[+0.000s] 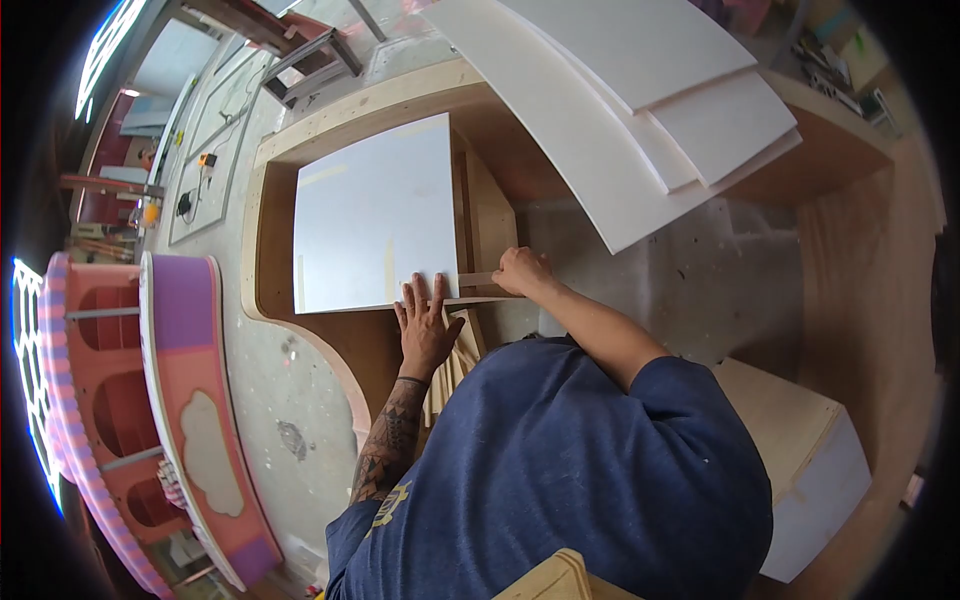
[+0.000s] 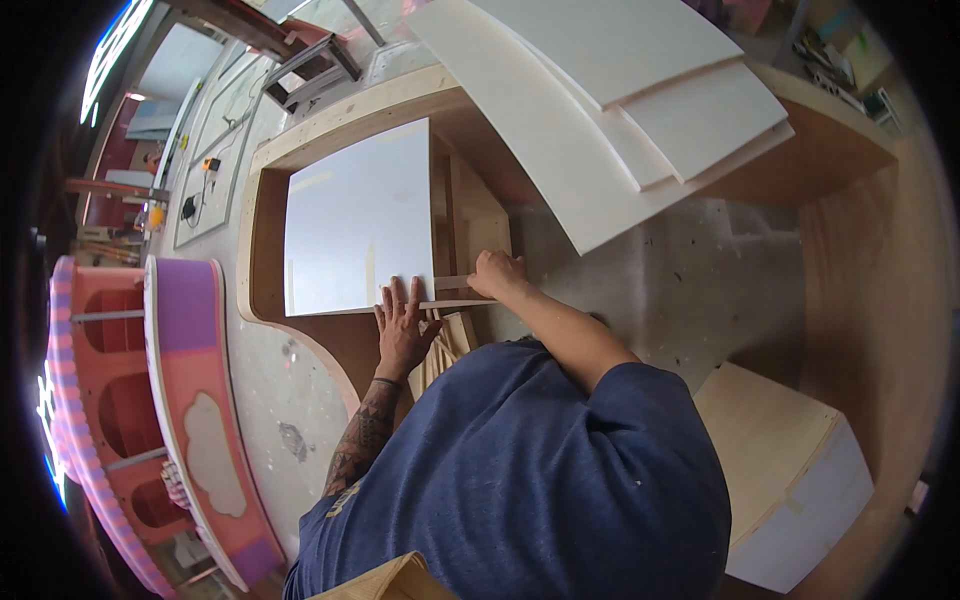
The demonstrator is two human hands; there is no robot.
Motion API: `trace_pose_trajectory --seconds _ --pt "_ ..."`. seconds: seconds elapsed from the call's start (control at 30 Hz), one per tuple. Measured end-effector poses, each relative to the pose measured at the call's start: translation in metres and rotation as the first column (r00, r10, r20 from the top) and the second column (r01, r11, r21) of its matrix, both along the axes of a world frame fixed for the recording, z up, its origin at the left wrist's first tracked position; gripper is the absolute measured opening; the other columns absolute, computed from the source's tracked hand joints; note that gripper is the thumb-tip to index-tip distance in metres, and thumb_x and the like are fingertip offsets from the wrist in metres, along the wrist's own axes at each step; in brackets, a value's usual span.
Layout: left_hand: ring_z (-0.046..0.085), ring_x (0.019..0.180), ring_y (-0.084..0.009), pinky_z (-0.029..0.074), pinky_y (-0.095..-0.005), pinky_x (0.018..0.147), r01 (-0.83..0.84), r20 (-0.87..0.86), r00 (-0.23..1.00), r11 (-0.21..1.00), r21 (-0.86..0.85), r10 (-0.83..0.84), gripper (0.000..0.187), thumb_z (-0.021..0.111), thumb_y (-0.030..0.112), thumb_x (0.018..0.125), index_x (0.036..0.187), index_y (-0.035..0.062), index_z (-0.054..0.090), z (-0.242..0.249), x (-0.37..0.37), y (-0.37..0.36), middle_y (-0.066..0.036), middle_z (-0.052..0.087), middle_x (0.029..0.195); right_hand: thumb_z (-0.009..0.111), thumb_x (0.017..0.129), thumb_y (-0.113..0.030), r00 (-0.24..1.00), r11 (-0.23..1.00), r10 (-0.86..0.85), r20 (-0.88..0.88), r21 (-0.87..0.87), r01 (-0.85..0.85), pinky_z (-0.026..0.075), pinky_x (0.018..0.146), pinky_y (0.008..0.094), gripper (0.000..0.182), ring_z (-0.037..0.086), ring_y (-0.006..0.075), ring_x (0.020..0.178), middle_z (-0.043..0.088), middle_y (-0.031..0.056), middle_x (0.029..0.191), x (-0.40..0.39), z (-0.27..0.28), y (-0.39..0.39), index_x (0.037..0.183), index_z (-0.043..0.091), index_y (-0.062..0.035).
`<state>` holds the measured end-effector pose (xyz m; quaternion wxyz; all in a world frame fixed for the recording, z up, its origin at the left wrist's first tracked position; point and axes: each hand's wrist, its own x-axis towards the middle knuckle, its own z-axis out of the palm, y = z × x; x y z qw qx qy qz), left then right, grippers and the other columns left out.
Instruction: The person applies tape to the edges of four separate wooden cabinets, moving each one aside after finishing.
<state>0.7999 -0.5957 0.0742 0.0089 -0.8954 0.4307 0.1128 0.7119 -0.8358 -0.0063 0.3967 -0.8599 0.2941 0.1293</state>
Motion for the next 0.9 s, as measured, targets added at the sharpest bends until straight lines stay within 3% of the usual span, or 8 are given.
trace_pose_trajectory --seconds 0.07,0.4,0.67,0.9 --pt "0.011 0.166 -0.0496 0.014 -0.068 0.13 0.014 -0.001 1.0 1.0 0.016 -0.014 0.106 0.078 0.048 0.095 0.176 0.0267 0.014 0.001 0.001 -0.003 -0.026 0.009 0.18 0.072 0.087 -0.037 0.996 0.996 -0.088 0.004 0.004 0.088 0.051 0.107 0.0603 0.031 0.076 0.0368 0.111 0.081 0.0163 0.11 0.002 -0.01 0.004 0.101 0.085 -0.0121" --pt "0.006 0.166 -0.0514 0.016 -0.0669 0.131 0.025 -0.024 0.999 0.988 0.154 -0.021 0.115 0.083 0.042 0.092 0.177 0.0198 0.009 0.004 0.003 -0.009 -0.029 0.005 0.18 0.071 0.086 -0.04 0.972 0.968 -0.227 0.062 0.127 0.218 0.047 0.105 0.0622 0.032 0.075 0.0341 0.108 0.081 0.0133 0.103 0.005 -0.029 0.018 0.099 0.083 -0.0129" --pt "0.004 0.166 -0.052 0.016 -0.0669 0.131 0.03 -0.024 0.999 0.989 0.141 -0.027 0.121 0.087 0.035 0.089 0.177 0.0201 0.005 0.007 0.0 -0.011 -0.03 0.003 0.179 0.068 0.085 -0.039 0.97 0.961 -0.236 0.06 0.164 0.224 0.042 0.103 0.0576 0.031 0.076 0.0316 0.102 0.081 0.0112 0.101 0.002 -0.024 0.018 0.095 0.081 -0.0126" --pt "0.003 0.166 -0.0518 0.014 -0.0663 0.131 0.02 -0.014 1.0 0.988 0.151 -0.018 0.121 0.086 0.037 0.089 0.177 0.0193 0.005 0.005 0.0 -0.01 -0.03 0.002 0.179 0.065 0.085 -0.047 0.94 0.911 -0.341 0.012 0.252 0.327 0.048 0.101 0.0606 0.04 0.076 0.0332 0.103 0.081 0.0099 0.101 0.011 -0.035 0.025 0.097 0.081 -0.0131"
